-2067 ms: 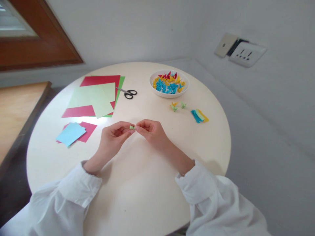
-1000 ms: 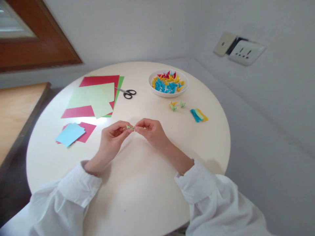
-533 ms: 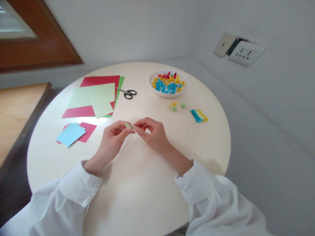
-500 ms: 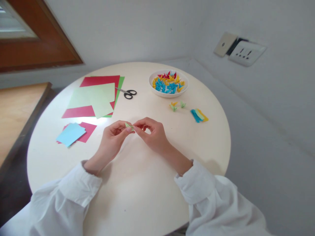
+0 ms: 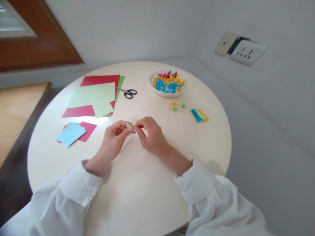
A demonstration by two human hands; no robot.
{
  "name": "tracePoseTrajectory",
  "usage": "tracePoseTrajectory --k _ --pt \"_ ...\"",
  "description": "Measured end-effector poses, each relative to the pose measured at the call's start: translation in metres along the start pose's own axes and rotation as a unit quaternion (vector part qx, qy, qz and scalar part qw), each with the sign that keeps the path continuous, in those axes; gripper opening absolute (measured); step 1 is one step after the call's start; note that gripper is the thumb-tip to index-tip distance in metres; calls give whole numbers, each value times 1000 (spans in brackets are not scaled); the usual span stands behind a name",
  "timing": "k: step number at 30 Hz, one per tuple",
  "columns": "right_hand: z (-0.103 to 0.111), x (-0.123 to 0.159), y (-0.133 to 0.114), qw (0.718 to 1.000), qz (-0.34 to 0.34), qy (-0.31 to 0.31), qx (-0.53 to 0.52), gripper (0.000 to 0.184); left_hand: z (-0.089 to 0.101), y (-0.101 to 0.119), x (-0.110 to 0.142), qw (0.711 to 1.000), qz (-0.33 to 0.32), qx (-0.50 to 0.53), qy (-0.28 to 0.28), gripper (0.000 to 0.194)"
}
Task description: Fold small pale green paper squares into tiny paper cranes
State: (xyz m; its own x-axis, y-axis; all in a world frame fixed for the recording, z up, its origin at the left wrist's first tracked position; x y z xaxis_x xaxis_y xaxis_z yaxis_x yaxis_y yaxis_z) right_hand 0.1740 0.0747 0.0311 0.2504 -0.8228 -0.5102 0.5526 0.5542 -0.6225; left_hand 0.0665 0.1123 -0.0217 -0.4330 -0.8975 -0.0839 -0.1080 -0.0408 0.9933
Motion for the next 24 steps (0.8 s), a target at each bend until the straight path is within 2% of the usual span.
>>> tracePoseTrajectory --k 7,16,21,24 --pt "-3 -1 -3 1000 8 -16 -1 12 -1 3 0 1000 -4 -23 -5 13" --pt "-1 -2 7 998 -41 -11 -40 11 -1 3 0 1000 7 3 -4 16" --pt "-5 0 15 993 -63 -18 -95 9 6 -1 0 997 9 69 26 16" --pt "-10 0 19 990 -79 -30 -110 8 5 -6 -1 992 17 125 22 15"
Point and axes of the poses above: each hand's wrist, its own x-axis away from the middle knuckle, its own z-axis out of the back of the hand, y = z × x, the point moved 10 cm from there along -x, towards the middle knuckle, and after that the axes turned 11 degrees about -y, right-handed, at the moved point
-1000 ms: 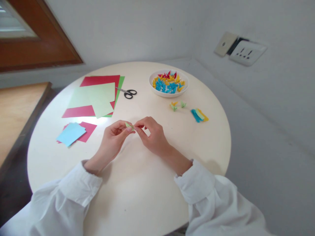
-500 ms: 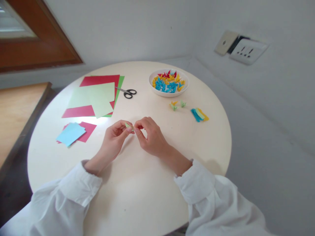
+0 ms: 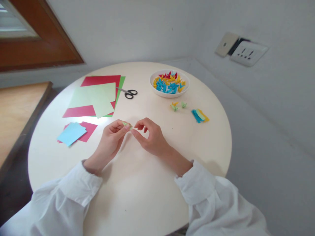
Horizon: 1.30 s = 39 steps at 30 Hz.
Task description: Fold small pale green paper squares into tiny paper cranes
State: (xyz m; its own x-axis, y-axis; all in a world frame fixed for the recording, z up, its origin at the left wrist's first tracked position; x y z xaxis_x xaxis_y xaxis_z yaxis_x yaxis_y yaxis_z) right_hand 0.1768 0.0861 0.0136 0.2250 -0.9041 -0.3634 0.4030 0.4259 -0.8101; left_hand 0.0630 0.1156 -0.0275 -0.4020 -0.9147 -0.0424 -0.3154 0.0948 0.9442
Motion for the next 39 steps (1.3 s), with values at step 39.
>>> tracePoseTrajectory --k 39 --pt "-12 -5 31 989 -97 -48 -96 15 2 -7 -2 999 39 37 7 21"
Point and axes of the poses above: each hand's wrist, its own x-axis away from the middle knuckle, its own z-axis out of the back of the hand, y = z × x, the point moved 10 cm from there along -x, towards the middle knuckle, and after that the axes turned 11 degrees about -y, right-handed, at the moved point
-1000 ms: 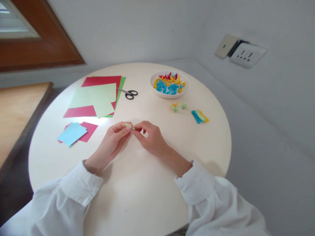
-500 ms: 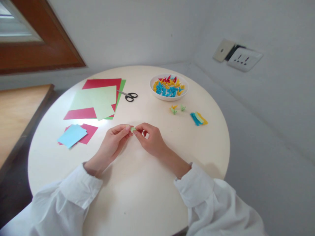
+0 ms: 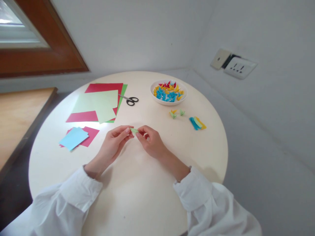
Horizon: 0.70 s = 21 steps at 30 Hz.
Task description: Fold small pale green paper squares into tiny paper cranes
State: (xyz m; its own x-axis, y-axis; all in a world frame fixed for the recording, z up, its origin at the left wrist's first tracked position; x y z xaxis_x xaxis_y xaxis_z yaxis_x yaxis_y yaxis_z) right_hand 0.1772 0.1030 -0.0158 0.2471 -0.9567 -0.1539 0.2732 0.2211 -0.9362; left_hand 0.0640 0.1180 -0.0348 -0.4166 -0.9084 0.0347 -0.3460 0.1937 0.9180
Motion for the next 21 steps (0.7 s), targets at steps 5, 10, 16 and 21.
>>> tracePoseTrajectory --k 5,10,16,21 --pt "4 -1 6 999 -27 23 12 17 3 8 1 996 -22 -86 10 16" --pt "9 1 3 998 -31 54 28 20 3 31 7 967 -139 -209 43 7" --pt "-4 -2 2 998 -20 0 -54 21 -4 38 15 936 -211 -281 35 9" --pt "-3 -2 3 997 -22 -2 -76 26 -9 39 15 939 -196 -280 22 13"
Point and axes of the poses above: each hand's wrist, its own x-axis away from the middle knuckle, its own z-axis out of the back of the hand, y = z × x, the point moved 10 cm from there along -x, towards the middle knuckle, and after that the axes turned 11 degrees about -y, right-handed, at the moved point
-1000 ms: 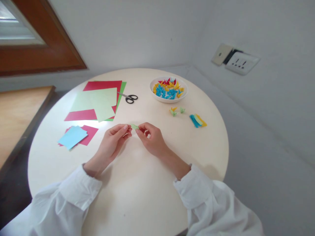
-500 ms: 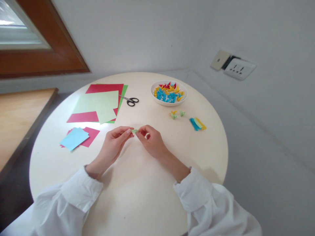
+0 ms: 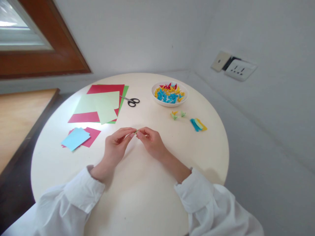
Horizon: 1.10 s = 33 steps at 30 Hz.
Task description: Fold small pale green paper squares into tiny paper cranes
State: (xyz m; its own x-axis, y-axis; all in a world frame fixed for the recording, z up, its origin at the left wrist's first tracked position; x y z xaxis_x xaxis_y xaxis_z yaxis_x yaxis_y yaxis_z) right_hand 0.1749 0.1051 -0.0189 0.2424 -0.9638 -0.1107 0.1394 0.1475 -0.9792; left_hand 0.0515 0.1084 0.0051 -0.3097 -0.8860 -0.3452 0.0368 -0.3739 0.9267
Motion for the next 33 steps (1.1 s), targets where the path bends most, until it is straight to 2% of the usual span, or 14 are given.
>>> tracePoseTrajectory --k 5,26,33 --pt "-1 -1 0 1000 5 -5 -17 29 2 0 0 1000 17 6 11 11" --pt "-8 -2 1 997 8 -38 -66 35 1 2 1 999 10 37 10 3" --pt "-10 0 1 997 -4 -40 -67 26 2 0 1 999 15 26 14 2"
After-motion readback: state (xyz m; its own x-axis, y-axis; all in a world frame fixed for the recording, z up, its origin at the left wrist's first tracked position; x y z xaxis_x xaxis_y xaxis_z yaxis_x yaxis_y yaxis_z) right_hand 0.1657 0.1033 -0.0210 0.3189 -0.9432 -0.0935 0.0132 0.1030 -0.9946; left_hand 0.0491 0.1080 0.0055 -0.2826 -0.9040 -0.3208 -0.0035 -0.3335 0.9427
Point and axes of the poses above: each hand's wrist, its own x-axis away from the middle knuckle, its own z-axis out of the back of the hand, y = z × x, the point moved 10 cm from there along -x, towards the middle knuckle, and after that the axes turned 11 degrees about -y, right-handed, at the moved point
